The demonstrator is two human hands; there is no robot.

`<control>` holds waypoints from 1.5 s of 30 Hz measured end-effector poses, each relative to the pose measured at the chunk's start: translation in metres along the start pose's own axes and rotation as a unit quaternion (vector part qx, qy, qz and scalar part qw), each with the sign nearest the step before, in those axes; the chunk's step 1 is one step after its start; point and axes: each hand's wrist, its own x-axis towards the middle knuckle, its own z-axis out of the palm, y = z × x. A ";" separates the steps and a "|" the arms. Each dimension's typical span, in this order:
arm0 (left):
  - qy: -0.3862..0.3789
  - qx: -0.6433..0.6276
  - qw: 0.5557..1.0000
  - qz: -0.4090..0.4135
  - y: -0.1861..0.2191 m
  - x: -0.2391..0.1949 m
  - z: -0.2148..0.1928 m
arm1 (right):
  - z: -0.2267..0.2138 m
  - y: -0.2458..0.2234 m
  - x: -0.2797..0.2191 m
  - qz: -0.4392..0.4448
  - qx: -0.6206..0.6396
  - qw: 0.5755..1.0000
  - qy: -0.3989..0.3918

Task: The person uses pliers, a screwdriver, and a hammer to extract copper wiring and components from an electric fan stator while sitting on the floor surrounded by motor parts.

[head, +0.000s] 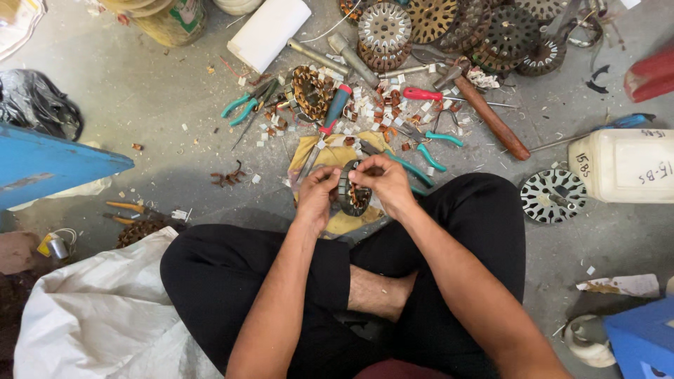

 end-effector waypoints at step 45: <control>-0.050 0.069 0.995 -0.043 0.005 0.004 0.001 | 0.040 -0.009 -0.058 -0.218 -0.169 0.955 0.105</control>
